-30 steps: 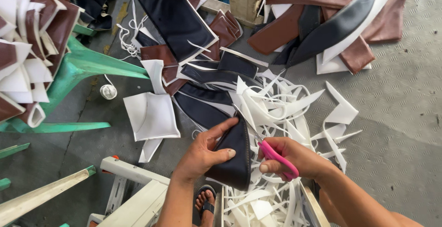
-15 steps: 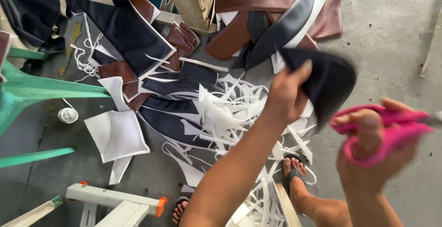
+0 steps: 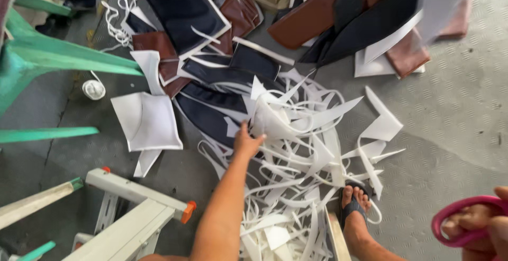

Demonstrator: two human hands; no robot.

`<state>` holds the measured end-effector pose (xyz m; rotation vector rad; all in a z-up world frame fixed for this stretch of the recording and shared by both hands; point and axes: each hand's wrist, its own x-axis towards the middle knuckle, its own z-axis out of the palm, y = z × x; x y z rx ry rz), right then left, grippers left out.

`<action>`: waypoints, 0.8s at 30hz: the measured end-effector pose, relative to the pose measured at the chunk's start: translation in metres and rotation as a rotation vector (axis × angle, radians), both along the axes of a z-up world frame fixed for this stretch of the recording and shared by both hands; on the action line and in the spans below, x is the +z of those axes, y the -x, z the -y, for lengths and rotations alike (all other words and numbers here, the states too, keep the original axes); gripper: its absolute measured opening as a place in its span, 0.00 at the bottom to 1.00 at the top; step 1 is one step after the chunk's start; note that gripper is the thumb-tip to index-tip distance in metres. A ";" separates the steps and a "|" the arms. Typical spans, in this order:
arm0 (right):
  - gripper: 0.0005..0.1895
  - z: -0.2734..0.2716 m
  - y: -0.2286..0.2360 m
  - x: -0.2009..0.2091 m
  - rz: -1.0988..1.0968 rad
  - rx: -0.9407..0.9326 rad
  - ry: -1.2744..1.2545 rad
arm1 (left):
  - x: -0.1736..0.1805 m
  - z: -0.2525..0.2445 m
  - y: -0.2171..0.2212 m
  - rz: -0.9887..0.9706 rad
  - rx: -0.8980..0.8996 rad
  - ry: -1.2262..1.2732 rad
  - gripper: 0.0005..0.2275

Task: The person uses pink-handled scissors to trim the edges of a dark blue leather piece, following a white paper template. The person holds the leather with the left hand and cuts with the right hand, removing excess material. Cut scraps accumulate on the floor around the workspace.

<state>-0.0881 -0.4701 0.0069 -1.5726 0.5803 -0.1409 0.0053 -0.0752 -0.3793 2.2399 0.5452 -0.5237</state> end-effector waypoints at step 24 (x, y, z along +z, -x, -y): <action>0.22 -0.050 -0.024 -0.019 -0.197 0.220 0.153 | -0.067 -0.055 0.041 -0.217 1.524 0.463 0.20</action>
